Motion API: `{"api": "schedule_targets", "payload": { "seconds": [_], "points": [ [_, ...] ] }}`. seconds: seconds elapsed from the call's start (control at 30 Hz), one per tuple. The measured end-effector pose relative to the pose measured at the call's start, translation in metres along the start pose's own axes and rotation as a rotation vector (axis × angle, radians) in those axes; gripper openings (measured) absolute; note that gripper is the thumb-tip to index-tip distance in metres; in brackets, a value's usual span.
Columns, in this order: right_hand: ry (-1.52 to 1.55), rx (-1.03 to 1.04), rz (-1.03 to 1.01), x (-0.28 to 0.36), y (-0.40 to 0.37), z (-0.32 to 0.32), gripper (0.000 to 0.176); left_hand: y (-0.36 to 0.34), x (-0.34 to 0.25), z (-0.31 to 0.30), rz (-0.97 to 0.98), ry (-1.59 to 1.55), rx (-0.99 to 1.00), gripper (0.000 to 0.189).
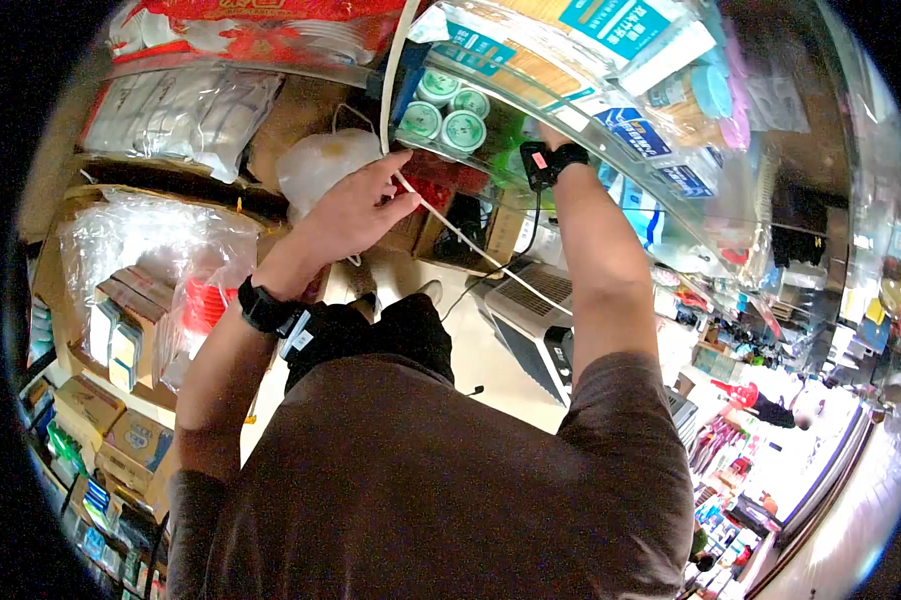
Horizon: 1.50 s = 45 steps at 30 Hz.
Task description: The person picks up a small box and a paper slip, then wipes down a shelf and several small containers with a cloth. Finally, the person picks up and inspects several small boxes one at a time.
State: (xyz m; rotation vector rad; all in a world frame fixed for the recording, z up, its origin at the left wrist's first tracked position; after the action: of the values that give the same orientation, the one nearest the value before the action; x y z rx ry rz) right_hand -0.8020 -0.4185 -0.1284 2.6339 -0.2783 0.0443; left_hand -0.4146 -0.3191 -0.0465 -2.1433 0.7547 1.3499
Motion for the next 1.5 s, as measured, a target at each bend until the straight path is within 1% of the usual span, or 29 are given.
{"api": "schedule_targets", "payload": {
  "seconds": [0.1, 0.2, 0.3, 0.4, 0.5, 0.57, 0.6, 0.67, 0.73, 0.8, 0.9, 0.93, 0.97, 1.03, 1.1, 1.13, 1.17, 1.23, 1.3, 1.33, 1.37, 1.43, 1.47, 1.5],
  "points": [
    [0.046, 0.026, -0.003, 0.012, 0.007, 0.006, 0.046, -0.004, 0.002, -0.003, 0.059, 0.074, -0.093, 0.058],
    [0.099, 0.056, 0.005, 0.025, 0.01, 0.003, 0.047, -0.005, 0.001, -0.002, -0.009, 0.087, -0.041, 0.061],
    [0.178, 0.117, 0.003, 0.047, 0.011, 0.001, 0.047, -0.007, 0.004, 0.0, -0.036, 0.068, -0.032, 0.062],
    [0.287, 0.234, -0.014, 0.088, 0.014, 0.011, 0.048, -0.008, -0.001, -0.003, 0.003, 0.082, -0.068, 0.06],
    [0.349, 0.414, 0.014, 0.145, 0.013, 0.025, 0.05, -0.008, 0.002, 0.002, -0.082, 0.024, 0.042, 0.065],
    [0.369, 0.547, 0.048, 0.181, 0.008, 0.028, 0.054, -0.009, -0.002, -0.001, -0.087, 0.072, 0.032, 0.065],
    [0.412, 0.546, 0.043, 0.189, 0.011, 0.02, 0.056, -0.01, -0.004, -0.001, -0.091, 0.095, 0.027, 0.065],
    [0.495, 0.541, 0.035, 0.201, 0.016, 0.002, 0.059, -0.011, -0.007, -0.002, -0.071, 0.076, 0.029, 0.065],
    [0.553, 0.65, 0.062, 0.2, 0.011, -0.008, 0.061, -0.01, -0.008, -0.003, -0.068, 0.06, 0.019, 0.066],
    [0.555, 0.69, 0.102, 0.198, 0.004, -0.015, 0.059, -0.01, -0.003, -0.001, -0.086, 0.045, 0.005, 0.066],
    [0.627, 0.736, 0.091, 0.199, -0.011, 0.001, 0.058, -0.009, 0.002, 0.002, -0.088, 0.034, 0.017, 0.068],
    [0.693, 0.877, 0.118, 0.201, -0.02, 0.009, 0.056, -0.009, 0.002, 0.001, -0.094, 0.041, 0.02, 0.067],
    [0.656, 0.885, 0.043, 0.205, -0.025, 0.011, 0.059, -0.01, 0.001, 0.002, -0.099, 0.049, 0.025, 0.067],
    [0.589, 0.866, -0.083, 0.226, -0.029, -0.036, 0.065, -0.01, -0.002, 0.003, -0.084, 0.024, 0.017, 0.064],
    [0.572, 1.092, -0.149, 0.236, -0.036, -0.047, 0.076, -0.009, 0.0, 0.004, -0.048, -0.039, -0.016, 0.06],
    [0.553, 1.252, -0.106, 0.238, -0.044, -0.056, 0.083, -0.007, 0.005, 0.005, -0.057, 0.017, -0.012, 0.061],
    [0.619, 1.191, -0.158, 0.243, -0.042, -0.078, 0.089, -0.006, 0.009, 0.006, -0.048, 0.004, -0.013, 0.062],
    [0.577, 1.169, -0.077, 0.233, -0.04, -0.068, 0.094, -0.005, 0.011, 0.009, -0.032, -0.02, -0.012, 0.063],
    [0.597, 1.125, -0.09, 0.224, -0.041, -0.003, 0.1, -0.003, 0.008, 0.009, -0.055, 0.001, 0.015, 0.063],
    [0.581, 1.269, -0.089, 0.236, -0.044, -0.025, 0.1, -0.002, 0.008, 0.01, -0.064, 0.012, 0.019, 0.063],
    [0.638, 1.048, -0.138, 0.238, -0.041, -0.054, 0.094, -0.002, 0.008, 0.01, -0.074, 0.024, 0.023, 0.063],
    [0.55, 0.928, -0.089, 0.235, -0.046, -0.057, 0.088, 0.002, 0.003, 0.01, -0.082, 0.035, 0.072, 0.064],
    [0.468, 0.997, -0.096, 0.234, -0.05, -0.053, 0.084, 0.003, 0.0, 0.009, -0.085, 0.044, 0.082, 0.065],
    [0.431, 0.924, -0.097, 0.228, -0.052, -0.055, 0.079, 0.003, 0.0, 0.008, -0.089, 0.053, 0.09, 0.065]
  ]
}}
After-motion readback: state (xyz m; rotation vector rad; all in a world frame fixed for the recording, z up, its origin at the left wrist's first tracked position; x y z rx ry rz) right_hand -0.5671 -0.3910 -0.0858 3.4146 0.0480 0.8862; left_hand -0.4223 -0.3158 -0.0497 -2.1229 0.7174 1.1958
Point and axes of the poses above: each hand's wrist, its own y-axis towards the middle knuckle, its own z-axis out of the palm, x = y × z, the point moved 10 cm from there along y, towards the middle knuckle, and after that the axes turned 3 degrees about x, right-handed, at the moved point
